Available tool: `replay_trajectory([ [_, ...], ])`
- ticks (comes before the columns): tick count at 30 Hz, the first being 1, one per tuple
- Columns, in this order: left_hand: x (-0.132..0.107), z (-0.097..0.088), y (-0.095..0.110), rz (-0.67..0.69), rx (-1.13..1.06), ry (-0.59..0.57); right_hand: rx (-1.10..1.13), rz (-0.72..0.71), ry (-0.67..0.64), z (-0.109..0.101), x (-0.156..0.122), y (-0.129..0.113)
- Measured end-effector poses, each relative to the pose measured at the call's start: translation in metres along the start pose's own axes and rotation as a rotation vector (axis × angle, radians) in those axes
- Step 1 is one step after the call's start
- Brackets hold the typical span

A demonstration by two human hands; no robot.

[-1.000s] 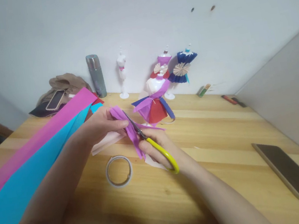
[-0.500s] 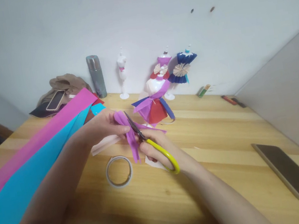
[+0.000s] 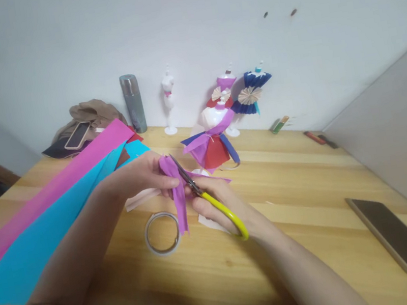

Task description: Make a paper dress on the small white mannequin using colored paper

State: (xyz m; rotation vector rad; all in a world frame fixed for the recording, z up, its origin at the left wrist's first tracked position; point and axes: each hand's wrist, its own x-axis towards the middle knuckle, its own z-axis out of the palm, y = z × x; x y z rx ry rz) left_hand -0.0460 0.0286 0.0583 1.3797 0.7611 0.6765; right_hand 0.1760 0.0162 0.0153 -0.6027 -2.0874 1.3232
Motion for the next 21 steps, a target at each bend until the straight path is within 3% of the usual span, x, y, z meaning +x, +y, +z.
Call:
replay_trajectory([
  [11, -0.001, 0.003, -0.004, -0.015, -0.016, 0.025, -0.007, 0.017, 0.034, 0.002, 0.0, -0.002],
  [21, 0.002, 0.002, -0.007, 0.01, -0.03, -0.007, 0.072, 0.082, 0.155, 0.008, 0.001, 0.008],
])
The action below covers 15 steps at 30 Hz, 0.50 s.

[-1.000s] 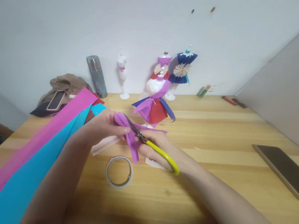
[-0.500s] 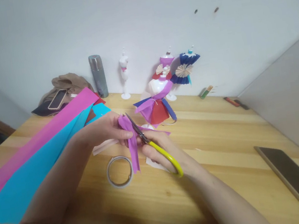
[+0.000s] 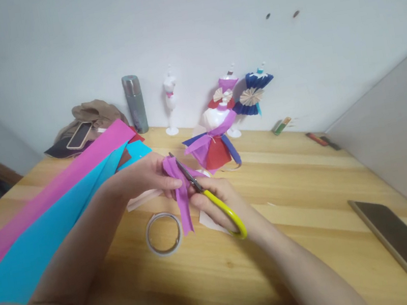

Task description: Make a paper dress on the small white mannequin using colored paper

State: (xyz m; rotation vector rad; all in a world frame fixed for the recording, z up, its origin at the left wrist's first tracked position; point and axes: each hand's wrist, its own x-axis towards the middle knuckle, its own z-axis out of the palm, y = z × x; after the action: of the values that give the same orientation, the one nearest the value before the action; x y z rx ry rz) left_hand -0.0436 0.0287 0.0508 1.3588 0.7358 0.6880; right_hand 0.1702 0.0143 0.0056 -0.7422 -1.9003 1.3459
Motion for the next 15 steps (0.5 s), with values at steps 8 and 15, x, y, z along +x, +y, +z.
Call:
replay_trajectory([
  [8, -0.018, -0.031, 0.017, 0.045, 0.243, 0.276, 0.149, 0.053, -0.045, -0.002, -0.006, 0.004],
  [15, -0.003, -0.051, -0.014, 0.025, 0.381, 0.064, 0.21, 0.058, -0.077, 0.003, -0.003, 0.01],
])
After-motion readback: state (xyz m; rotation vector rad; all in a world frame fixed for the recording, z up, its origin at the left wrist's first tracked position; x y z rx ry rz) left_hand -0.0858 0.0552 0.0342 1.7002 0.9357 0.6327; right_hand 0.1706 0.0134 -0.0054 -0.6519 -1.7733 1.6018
